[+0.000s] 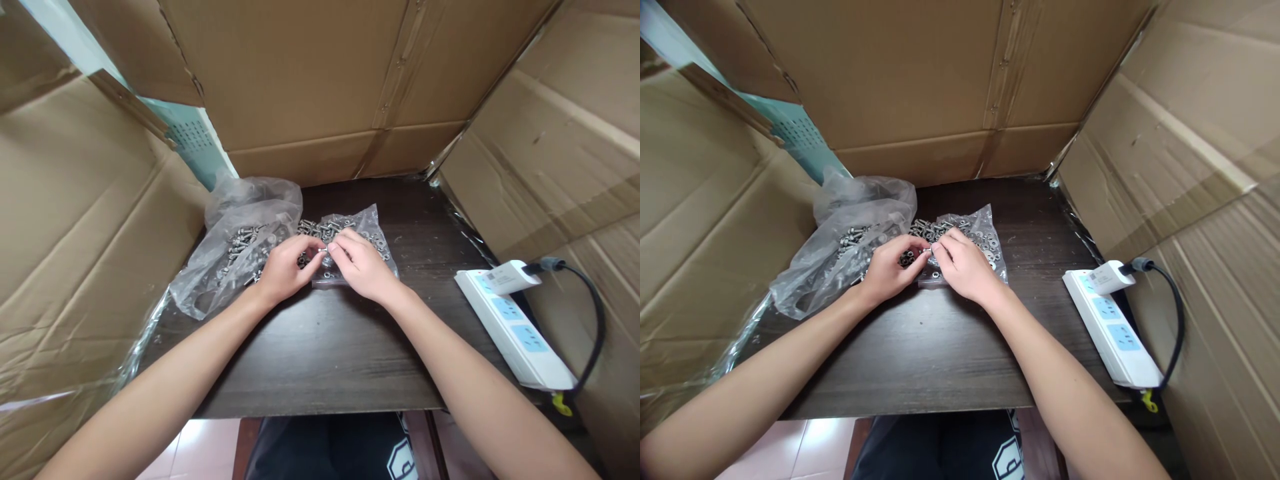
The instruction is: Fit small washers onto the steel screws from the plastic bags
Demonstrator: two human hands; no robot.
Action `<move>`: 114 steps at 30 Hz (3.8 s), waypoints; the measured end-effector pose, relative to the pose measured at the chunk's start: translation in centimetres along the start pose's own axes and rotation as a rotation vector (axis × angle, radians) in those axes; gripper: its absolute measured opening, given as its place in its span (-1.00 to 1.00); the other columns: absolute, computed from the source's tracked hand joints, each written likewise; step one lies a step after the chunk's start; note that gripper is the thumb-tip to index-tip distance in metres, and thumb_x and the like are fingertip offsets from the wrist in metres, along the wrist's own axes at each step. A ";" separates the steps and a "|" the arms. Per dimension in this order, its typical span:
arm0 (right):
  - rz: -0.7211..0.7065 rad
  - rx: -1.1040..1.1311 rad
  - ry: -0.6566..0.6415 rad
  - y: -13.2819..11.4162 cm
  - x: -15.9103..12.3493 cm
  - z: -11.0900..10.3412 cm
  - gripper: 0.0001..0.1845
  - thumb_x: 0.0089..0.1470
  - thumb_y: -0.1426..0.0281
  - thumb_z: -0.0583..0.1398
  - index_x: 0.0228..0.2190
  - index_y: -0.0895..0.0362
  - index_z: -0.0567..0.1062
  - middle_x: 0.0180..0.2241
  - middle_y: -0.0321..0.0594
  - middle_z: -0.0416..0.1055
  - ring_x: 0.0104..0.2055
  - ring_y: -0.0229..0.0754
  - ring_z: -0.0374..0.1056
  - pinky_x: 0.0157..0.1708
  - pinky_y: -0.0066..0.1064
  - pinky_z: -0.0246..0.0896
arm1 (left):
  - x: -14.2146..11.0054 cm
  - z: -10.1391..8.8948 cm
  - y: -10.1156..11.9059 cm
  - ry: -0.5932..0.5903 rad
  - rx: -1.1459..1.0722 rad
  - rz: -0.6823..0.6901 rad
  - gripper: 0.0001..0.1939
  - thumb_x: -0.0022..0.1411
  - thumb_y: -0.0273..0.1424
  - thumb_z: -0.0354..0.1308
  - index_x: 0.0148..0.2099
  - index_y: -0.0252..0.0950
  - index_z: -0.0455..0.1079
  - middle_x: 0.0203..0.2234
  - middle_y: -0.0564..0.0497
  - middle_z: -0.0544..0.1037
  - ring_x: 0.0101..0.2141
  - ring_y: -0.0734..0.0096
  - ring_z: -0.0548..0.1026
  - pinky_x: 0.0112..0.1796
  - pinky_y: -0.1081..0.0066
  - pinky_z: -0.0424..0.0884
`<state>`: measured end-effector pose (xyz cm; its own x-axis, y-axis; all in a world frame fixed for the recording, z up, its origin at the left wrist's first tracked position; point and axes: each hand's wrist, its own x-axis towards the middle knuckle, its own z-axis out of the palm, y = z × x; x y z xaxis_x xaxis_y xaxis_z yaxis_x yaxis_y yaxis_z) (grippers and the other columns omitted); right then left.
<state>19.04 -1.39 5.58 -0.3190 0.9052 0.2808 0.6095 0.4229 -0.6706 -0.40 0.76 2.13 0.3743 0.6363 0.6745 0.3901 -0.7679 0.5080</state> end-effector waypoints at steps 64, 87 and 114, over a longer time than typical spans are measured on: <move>0.043 0.099 -0.029 -0.4 0.2 -0.3 -0.71 0.33 0.34 0.06 -0.47 0.09 0.32 -0.36 -0.25 0.31 -0.28 -0.17 0.27 -0.21 -0.31 0.13 | -0.1 -0.1 0.0 -0.030 0.043 0.020 -0.93 0.41 -0.45 0.18 -0.09 -0.31 0.45 -0.33 0.00 0.59 -0.36 0.39 0.53 -0.23 0.38 0.44; 0.076 0.094 -0.043 -0.6 0.2 -0.1 -0.71 0.36 0.32 0.00 -0.44 0.08 0.30 -0.35 -0.25 0.33 -0.25 -0.15 0.28 -0.19 -0.30 0.11 | -0.1 -0.1 0.0 -0.014 0.036 0.027 -0.95 0.41 -0.46 0.18 -0.10 -0.31 0.44 -0.34 0.01 0.58 -0.36 0.40 0.52 -0.24 0.40 0.43; 0.108 0.060 -0.086 -0.7 0.3 -0.5 -0.78 0.32 0.32 0.02 -0.38 0.07 0.33 -0.37 -0.27 0.40 -0.30 -0.16 0.29 -0.23 -0.34 0.08 | -0.2 0.0 -0.1 -0.034 0.021 0.012 -0.93 0.41 -0.44 0.19 -0.09 -0.30 0.45 -0.31 -0.01 0.61 -0.37 0.39 0.54 -0.25 0.40 0.45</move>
<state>18.90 -1.43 6.48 -0.3165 0.9371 0.1473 0.5997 0.3180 -0.7343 -0.55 0.76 1.95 0.4071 0.6297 0.6616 0.4033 -0.7739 0.4883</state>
